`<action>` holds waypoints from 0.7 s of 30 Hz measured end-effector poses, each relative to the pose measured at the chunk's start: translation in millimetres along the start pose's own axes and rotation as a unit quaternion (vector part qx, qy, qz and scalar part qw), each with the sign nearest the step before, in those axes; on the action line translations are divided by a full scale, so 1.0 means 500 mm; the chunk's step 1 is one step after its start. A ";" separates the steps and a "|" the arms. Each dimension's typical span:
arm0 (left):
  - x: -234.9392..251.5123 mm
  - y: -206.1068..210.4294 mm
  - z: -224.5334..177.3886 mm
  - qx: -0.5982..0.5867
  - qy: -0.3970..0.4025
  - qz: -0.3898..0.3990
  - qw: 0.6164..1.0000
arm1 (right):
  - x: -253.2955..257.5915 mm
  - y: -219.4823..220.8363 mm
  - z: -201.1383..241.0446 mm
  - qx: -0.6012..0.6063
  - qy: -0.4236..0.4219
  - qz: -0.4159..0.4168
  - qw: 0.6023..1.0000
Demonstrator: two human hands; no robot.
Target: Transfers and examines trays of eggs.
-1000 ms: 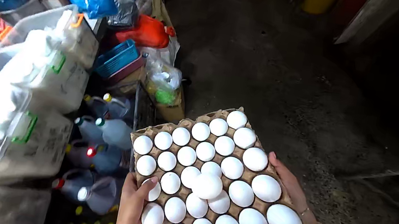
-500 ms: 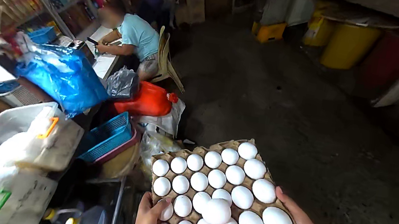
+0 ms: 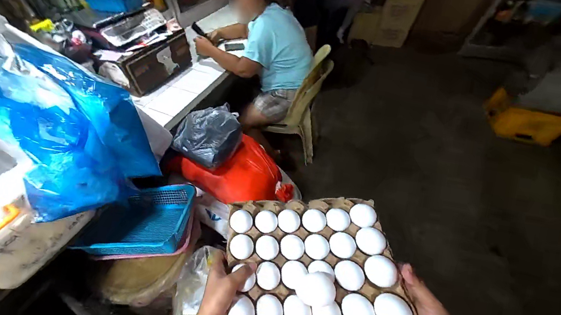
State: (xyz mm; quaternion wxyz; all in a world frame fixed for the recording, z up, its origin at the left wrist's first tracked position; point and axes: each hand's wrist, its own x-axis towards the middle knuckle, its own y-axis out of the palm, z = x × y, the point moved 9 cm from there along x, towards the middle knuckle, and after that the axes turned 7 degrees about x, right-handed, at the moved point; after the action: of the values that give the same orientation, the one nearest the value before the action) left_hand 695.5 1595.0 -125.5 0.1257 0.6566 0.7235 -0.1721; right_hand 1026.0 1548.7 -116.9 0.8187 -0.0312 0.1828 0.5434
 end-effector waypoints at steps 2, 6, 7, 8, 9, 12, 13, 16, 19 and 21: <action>0.085 0.022 -0.043 -0.005 -0.011 -0.020 1.000 | 0.121 0.048 0.056 -0.019 0.000 0.027 0.999; 0.233 0.029 -0.123 -0.028 -0.024 -0.081 0.996 | 0.349 0.174 0.143 -0.086 0.012 0.108 0.990; 0.270 0.027 -0.140 -0.038 -0.025 -0.096 0.994 | 0.409 0.209 0.156 -0.108 0.017 0.132 0.985; 0.309 0.023 -0.154 -0.049 -0.025 -0.112 0.992 | 0.465 0.248 0.168 -0.129 0.022 0.156 0.979; 0.346 0.017 -0.164 -0.061 -0.025 -0.128 0.990 | 0.519 0.290 0.177 -0.147 0.029 0.180 0.972; 0.464 -0.017 -0.195 -0.085 -0.031 -0.189 0.978 | 0.686 0.446 0.202 -0.199 0.036 0.260 0.944; 0.504 -0.032 -0.205 -0.088 -0.033 -0.214 0.972 | 0.741 0.504 0.208 -0.218 0.035 0.285 0.933; 0.630 -0.089 -0.263 -0.121 -0.035 -0.293 0.948 | 0.894 0.719 0.252 -0.251 0.012 0.364 0.897; 0.730 -0.168 -0.315 -0.132 -0.063 -0.365 0.919 | 1.006 0.936 0.260 -0.268 0.004 0.453 0.851; 0.803 -0.239 -0.347 -0.131 -0.060 -0.410 0.901 | 1.067 1.081 0.251 -0.261 0.011 0.499 0.826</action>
State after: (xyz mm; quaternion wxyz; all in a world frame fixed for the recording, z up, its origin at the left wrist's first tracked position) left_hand 541.8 2021.7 -121.7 0.1720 0.2678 0.9358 -0.1515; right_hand 755.2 2268.6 -97.9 0.3946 -0.1546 0.0335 0.9051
